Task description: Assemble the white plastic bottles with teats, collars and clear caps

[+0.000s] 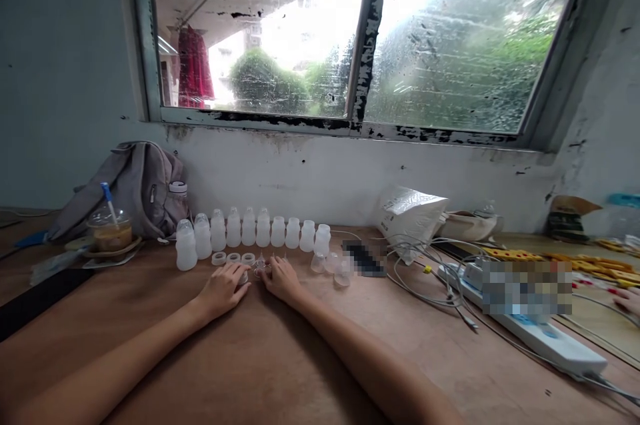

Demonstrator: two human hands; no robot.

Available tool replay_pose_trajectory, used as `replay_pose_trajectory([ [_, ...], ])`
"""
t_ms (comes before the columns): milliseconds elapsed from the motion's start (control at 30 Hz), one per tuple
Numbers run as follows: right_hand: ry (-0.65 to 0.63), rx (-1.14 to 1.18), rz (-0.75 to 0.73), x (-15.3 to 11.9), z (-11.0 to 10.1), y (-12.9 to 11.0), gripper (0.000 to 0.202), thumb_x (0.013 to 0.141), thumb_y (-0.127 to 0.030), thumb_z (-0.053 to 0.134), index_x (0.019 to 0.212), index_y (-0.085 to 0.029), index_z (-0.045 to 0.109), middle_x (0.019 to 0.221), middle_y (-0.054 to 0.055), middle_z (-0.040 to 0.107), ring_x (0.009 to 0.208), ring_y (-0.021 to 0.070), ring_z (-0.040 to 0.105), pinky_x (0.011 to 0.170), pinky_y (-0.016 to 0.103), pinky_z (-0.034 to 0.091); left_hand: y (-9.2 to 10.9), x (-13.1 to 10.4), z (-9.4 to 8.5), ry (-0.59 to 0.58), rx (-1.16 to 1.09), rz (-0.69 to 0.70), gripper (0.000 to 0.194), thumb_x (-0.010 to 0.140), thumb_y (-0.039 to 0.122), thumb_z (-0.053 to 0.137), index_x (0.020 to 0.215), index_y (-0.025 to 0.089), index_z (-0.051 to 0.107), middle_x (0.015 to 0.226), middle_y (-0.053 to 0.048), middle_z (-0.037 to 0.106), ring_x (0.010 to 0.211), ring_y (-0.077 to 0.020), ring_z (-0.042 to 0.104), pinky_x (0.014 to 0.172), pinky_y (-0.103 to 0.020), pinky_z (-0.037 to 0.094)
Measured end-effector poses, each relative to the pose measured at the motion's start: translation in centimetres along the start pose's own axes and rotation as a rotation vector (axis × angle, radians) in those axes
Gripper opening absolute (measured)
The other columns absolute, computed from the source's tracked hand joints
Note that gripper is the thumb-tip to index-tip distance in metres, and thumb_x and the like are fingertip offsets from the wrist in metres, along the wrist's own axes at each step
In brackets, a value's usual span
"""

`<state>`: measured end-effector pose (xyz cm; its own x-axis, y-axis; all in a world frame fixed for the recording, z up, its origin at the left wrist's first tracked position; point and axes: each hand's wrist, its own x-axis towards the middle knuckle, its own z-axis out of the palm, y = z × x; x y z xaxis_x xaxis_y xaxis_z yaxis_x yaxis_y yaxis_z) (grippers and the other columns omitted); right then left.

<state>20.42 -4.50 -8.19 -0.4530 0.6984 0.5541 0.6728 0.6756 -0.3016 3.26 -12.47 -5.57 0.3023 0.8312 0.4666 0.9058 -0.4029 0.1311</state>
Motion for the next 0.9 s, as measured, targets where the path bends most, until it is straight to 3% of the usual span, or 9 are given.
replay_pose_trajectory([
  [100, -0.052, -0.083, -0.038, -0.2, 0.0, -0.1, 0.017, 0.079, -0.03, 0.049, 0.088, -0.018, 0.057, 0.087, 0.008, 0.056, 0.082, 0.0197, 0.051, 0.074, 0.029, 0.037, -0.7, 0.0, 0.3, -0.009, 0.037, -0.12, 0.045, 0.077, 0.041, 0.045, 0.115, 0.017, 0.046, 0.114, -0.012, 0.051, 0.105, -0.0269, 0.044, 0.086, -0.037, 0.034],
  [200, -0.044, -0.076, -0.063, 0.0, -0.5, -0.6, 0.015, 0.08, -0.025, 0.048, 0.088, -0.015, 0.056, 0.088, 0.008, 0.056, 0.084, 0.0185, 0.051, 0.075, 0.028, 0.038, -1.6, 0.2, 0.5, -0.036, 0.029, -0.176, 0.043, 0.076, 0.046, 0.045, 0.107, 0.017, 0.052, 0.106, -0.011, 0.056, 0.102, -0.0275, 0.047, 0.084, -0.038, 0.035],
  [333, -0.031, -0.017, -0.178, -0.4, -1.3, -1.5, 0.015, 0.08, -0.026, 0.049, 0.089, -0.016, 0.056, 0.086, 0.007, 0.057, 0.082, 0.0171, 0.052, 0.073, 0.027, 0.04, -2.1, 0.6, 0.3, 0.072, -0.135, -0.118, 0.039, 0.077, 0.045, 0.045, 0.103, 0.017, 0.052, 0.1, -0.008, 0.059, 0.094, -0.0222, 0.052, 0.081, -0.033, 0.039],
  [500, -0.118, 0.033, -0.344, -0.7, -2.0, -2.2, 0.015, 0.078, -0.022, 0.051, 0.09, -0.02, 0.059, 0.082, 0.004, 0.059, 0.077, 0.0159, 0.053, 0.072, 0.026, 0.04, -1.7, 0.9, 0.2, 0.189, -0.295, -0.039, 0.038, 0.08, 0.044, 0.043, 0.105, 0.016, 0.05, 0.096, -0.007, 0.058, 0.082, -0.0176, 0.054, 0.076, -0.029, 0.042],
  [733, -0.01, -0.022, -0.208, -0.5, -1.2, -1.4, 0.017, 0.077, -0.01, 0.044, 0.085, -0.015, 0.059, 0.081, 0.007, 0.062, 0.077, 0.0163, 0.055, 0.07, 0.025, 0.041, -1.8, 0.4, 0.8, 0.022, -0.133, 0.061, 0.039, 0.076, 0.046, 0.049, 0.103, 0.018, 0.053, 0.101, -0.007, 0.057, 0.097, -0.0232, 0.049, 0.085, -0.037, 0.036],
  [900, -0.034, -0.042, -0.198, -0.6, -1.0, -1.3, 0.016, 0.077, -0.011, 0.045, 0.084, -0.016, 0.059, 0.08, 0.006, 0.062, 0.075, 0.0157, 0.056, 0.068, 0.024, 0.041, -1.7, 0.3, 0.7, -0.043, -0.092, 0.128, 0.038, 0.078, 0.046, 0.046, 0.103, 0.018, 0.053, 0.103, -0.007, 0.056, 0.097, -0.0226, 0.048, 0.085, -0.035, 0.037],
])
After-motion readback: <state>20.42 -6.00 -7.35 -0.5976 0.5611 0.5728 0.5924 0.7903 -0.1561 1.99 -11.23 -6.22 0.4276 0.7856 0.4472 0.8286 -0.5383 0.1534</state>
